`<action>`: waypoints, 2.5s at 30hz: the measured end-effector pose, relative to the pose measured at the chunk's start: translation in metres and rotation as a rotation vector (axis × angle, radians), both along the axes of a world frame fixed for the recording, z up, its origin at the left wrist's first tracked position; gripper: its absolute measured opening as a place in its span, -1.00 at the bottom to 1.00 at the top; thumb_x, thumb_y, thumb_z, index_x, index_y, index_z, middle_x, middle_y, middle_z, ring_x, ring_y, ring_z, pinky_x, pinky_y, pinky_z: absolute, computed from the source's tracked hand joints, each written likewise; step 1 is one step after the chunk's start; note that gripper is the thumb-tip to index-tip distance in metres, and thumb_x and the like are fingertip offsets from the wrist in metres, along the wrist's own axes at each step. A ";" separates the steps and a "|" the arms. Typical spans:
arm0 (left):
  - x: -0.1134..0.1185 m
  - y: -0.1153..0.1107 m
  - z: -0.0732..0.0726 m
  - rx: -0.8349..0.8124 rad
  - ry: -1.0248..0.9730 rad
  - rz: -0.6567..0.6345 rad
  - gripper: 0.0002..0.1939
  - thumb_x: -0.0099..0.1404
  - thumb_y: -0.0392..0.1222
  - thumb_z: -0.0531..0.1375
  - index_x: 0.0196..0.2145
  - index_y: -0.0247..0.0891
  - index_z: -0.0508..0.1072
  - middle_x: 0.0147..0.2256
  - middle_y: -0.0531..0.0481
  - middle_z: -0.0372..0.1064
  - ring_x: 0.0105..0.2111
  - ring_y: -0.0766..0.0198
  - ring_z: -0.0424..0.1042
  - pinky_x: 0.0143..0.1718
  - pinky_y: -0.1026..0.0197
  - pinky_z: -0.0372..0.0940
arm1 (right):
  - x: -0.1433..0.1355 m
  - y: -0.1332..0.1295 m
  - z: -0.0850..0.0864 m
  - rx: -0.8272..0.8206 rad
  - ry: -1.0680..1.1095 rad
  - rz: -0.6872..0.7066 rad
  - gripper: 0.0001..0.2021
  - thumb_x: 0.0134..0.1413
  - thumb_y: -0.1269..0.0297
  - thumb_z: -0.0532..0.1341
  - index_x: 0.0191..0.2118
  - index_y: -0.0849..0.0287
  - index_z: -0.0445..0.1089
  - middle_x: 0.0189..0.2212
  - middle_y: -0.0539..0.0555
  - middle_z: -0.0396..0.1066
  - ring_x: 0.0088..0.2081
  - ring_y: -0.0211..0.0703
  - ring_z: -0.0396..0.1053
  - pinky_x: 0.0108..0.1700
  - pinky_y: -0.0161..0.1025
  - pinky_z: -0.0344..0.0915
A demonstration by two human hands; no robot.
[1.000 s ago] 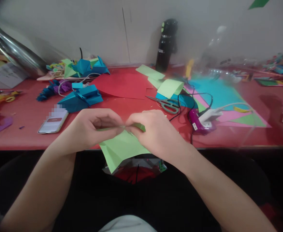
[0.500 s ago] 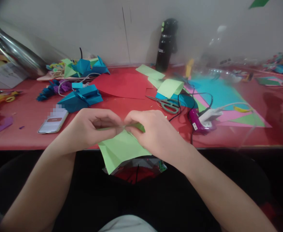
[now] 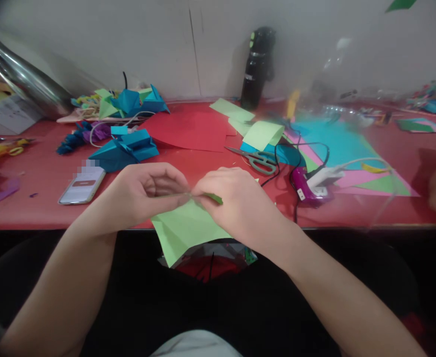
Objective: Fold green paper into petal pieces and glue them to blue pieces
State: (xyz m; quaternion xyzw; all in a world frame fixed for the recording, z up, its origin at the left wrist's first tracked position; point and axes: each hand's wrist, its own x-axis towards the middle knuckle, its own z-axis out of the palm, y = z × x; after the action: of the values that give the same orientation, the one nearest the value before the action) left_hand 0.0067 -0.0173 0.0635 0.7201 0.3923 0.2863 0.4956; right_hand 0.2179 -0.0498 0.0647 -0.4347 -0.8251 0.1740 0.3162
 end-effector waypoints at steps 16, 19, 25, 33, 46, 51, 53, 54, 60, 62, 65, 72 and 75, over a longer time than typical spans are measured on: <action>0.001 -0.002 0.003 0.010 0.010 0.003 -0.90 0.20 -0.27 0.33 -0.30 -0.24 0.51 -0.35 0.01 0.61 -0.28 0.16 0.63 -0.26 0.27 0.51 | 0.000 -0.001 0.001 -0.105 0.067 -0.033 -0.88 0.11 0.50 0.30 -0.32 0.12 0.50 -0.35 -0.04 0.57 -0.36 -0.22 0.46 -0.27 -0.30 0.30; 0.000 -0.003 0.002 0.015 0.017 -0.001 -0.90 0.19 -0.29 0.32 -0.29 -0.25 0.50 -0.34 0.01 0.61 -0.26 0.15 0.63 -0.25 0.27 0.52 | 0.000 -0.002 0.001 -0.120 0.060 -0.041 -0.90 0.12 0.48 0.30 -0.32 0.12 0.49 -0.37 -0.04 0.57 -0.37 -0.22 0.46 -0.28 -0.30 0.29; -0.002 -0.003 0.001 -0.002 0.008 -0.031 -0.83 0.17 -0.32 0.33 -0.24 -0.25 0.50 -0.27 -0.02 0.62 -0.19 0.12 0.63 -0.20 0.24 0.53 | 0.001 -0.001 0.000 -0.128 0.049 -0.048 -0.91 0.12 0.47 0.31 -0.32 0.13 0.49 -0.37 -0.04 0.57 -0.36 -0.22 0.46 -0.28 -0.31 0.28; 0.002 -0.001 -0.005 -0.008 -0.022 -0.033 -0.87 0.19 -0.29 0.37 -0.29 -0.25 0.51 -0.33 0.01 0.62 -0.28 0.17 0.64 -0.24 0.25 0.53 | 0.001 0.000 -0.004 -0.121 0.042 -0.041 -0.89 0.11 0.49 0.31 -0.33 0.12 0.51 -0.37 -0.04 0.57 -0.35 -0.21 0.49 -0.29 -0.30 0.30; -0.015 0.022 -0.014 0.283 -0.133 0.423 -0.87 0.11 -0.23 0.43 -0.36 -0.23 0.59 -0.39 0.01 0.58 -0.36 0.18 0.60 -0.31 0.24 0.51 | 0.025 0.027 -0.011 0.178 0.423 -0.187 -0.43 0.16 0.14 0.36 0.26 -0.06 0.25 0.24 0.11 0.32 0.30 0.07 0.24 0.26 0.12 0.26; -0.016 0.039 -0.038 0.193 -0.388 0.587 -0.78 0.09 -0.16 0.45 -0.30 -0.24 0.59 -0.37 -0.01 0.59 -0.37 0.23 0.58 -0.37 0.27 0.46 | 0.028 0.051 -0.046 -0.263 0.654 -0.096 -0.19 -0.11 0.05 0.50 0.26 -0.04 0.19 0.08 0.16 0.48 0.08 0.14 0.48 0.11 0.19 0.44; -0.014 0.040 -0.046 0.146 -0.439 0.578 -0.78 0.09 -0.16 0.45 -0.29 -0.23 0.59 -0.37 -0.02 0.59 -0.39 0.24 0.57 -0.40 0.28 0.45 | 0.020 0.053 -0.056 -0.393 0.730 -0.076 -0.29 -0.08 0.06 0.49 0.19 0.01 0.27 -0.04 0.15 0.55 -0.02 0.13 0.54 0.07 0.19 0.48; -0.013 0.040 -0.049 0.134 -0.448 0.568 -0.77 0.09 -0.16 0.45 -0.28 -0.23 0.59 -0.37 -0.02 0.60 -0.40 0.24 0.57 -0.40 0.28 0.45 | 0.017 0.053 -0.059 -0.415 0.765 -0.074 -0.34 -0.07 0.08 0.49 0.15 0.01 0.30 -0.06 0.13 0.57 -0.04 0.12 0.55 0.06 0.18 0.49; -0.013 0.032 -0.049 0.113 -0.311 0.449 -0.73 0.09 -0.17 0.45 -0.22 -0.25 0.62 -0.38 -0.03 0.60 -0.41 0.26 0.57 -0.41 0.32 0.41 | 0.019 0.055 -0.063 -0.375 0.843 -0.090 -0.44 -0.12 0.17 0.52 0.04 0.01 0.40 -0.14 0.09 0.61 -0.11 0.12 0.58 0.00 0.16 0.51; -0.015 0.032 -0.049 0.084 -0.278 0.422 -0.70 0.10 -0.16 0.45 -0.19 -0.24 0.63 -0.39 -0.02 0.60 -0.42 0.26 0.56 -0.45 0.33 0.39 | 0.025 0.057 -0.061 -0.391 0.795 -0.035 -0.52 -0.12 0.17 0.52 -0.03 0.06 0.47 -0.12 0.11 0.61 -0.09 0.13 0.57 0.02 0.16 0.50; -0.017 0.034 -0.054 0.070 -0.264 0.417 -0.72 0.11 -0.16 0.44 -0.19 -0.23 0.63 -0.36 -0.04 0.61 -0.41 0.23 0.58 -0.44 0.30 0.42 | 0.029 0.057 -0.061 -0.462 0.708 0.102 -0.56 -0.11 0.18 0.51 -0.07 0.09 0.51 -0.01 0.14 0.57 -0.01 0.15 0.54 0.07 0.15 0.47; -0.016 0.028 -0.052 0.418 -0.141 0.481 -0.86 0.23 -0.19 0.35 -0.24 -0.24 0.63 -0.29 -0.03 0.63 -0.29 0.19 0.61 -0.23 0.23 0.49 | 0.029 0.056 -0.061 -0.189 0.507 0.060 0.07 -0.16 0.09 0.54 0.41 -0.17 -0.05 0.33 0.18 0.19 0.21 0.21 0.33 0.12 0.16 0.43; -0.016 0.021 -0.043 0.723 0.054 0.530 -0.87 0.31 -0.23 0.28 -0.21 -0.17 0.64 -0.26 0.01 0.62 -0.28 0.23 0.59 -0.18 0.24 0.46 | 0.029 0.044 -0.046 0.131 0.363 -0.029 -0.03 -0.08 0.11 0.50 0.40 -0.15 0.01 0.39 0.16 0.05 0.27 0.23 0.24 0.17 0.16 0.38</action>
State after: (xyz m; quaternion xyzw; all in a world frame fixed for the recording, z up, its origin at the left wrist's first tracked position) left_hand -0.0097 0.0038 0.0204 0.7290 0.4505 0.5033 0.1112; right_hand 0.2471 -0.0059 0.0190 -0.3864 -0.7577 0.1908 0.4901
